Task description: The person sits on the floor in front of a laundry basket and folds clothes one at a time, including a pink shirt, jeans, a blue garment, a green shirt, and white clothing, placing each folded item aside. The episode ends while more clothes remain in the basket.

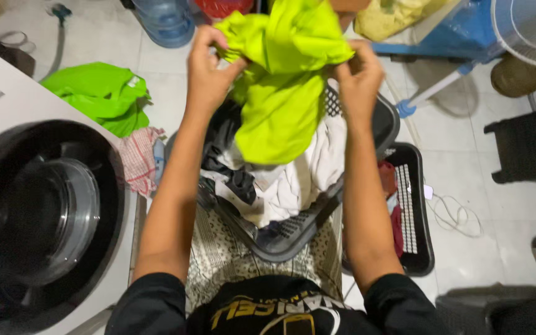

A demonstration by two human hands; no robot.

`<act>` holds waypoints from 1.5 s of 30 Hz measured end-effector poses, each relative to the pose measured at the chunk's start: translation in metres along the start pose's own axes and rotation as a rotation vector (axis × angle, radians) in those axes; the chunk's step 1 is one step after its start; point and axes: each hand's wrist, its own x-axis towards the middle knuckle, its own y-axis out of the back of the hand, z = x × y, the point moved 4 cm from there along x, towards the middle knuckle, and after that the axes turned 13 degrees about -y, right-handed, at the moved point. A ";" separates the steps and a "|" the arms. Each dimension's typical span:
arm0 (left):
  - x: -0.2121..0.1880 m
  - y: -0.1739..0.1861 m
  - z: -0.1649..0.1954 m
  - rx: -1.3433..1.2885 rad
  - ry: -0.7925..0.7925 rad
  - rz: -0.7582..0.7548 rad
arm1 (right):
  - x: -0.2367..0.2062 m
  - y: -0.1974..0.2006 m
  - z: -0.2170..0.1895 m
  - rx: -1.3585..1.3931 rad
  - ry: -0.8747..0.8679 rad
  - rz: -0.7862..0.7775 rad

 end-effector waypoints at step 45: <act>-0.127 -0.022 0.080 0.346 0.323 -0.348 | -0.156 -0.001 0.108 0.279 -0.566 -0.113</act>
